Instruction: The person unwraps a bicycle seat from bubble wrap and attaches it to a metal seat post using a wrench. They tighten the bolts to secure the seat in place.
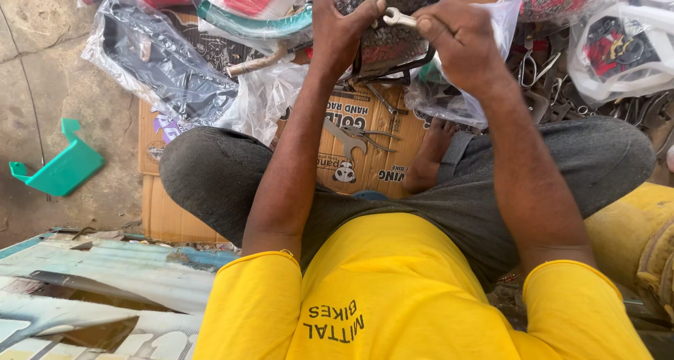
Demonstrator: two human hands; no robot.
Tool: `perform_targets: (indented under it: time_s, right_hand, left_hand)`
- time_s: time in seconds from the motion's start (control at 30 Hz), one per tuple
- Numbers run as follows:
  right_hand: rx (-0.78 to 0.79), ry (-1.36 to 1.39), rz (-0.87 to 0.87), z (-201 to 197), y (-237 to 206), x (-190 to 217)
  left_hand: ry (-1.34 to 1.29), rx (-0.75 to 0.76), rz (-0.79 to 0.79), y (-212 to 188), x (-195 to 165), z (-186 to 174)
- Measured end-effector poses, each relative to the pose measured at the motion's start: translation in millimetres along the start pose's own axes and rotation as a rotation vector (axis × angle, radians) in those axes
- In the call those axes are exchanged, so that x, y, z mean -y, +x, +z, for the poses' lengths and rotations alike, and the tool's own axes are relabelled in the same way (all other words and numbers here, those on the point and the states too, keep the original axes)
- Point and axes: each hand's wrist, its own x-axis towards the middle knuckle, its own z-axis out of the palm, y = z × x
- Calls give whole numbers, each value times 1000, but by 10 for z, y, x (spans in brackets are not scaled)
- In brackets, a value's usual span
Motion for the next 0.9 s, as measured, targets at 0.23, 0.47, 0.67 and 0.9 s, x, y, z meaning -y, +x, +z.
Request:
perform_targets:
  time_s: [0.23, 0.47, 0.67, 0.9]
  right_hand:
    - [-2, -410, -434, -175, 343, 4]
    - [145, -434, -283, -87, 344, 63]
    - [-94, 992, 781, 989, -281, 643]
    - [103, 836, 689, 905, -292, 455]
  left_hand:
    - [-368, 54, -172, -51, -223, 16]
    - [-267, -36, 37, -176, -148, 38]
    - [-333, -95, 77, -153, -91, 43]
    - [-269, -196, -15, -97, -71, -60]
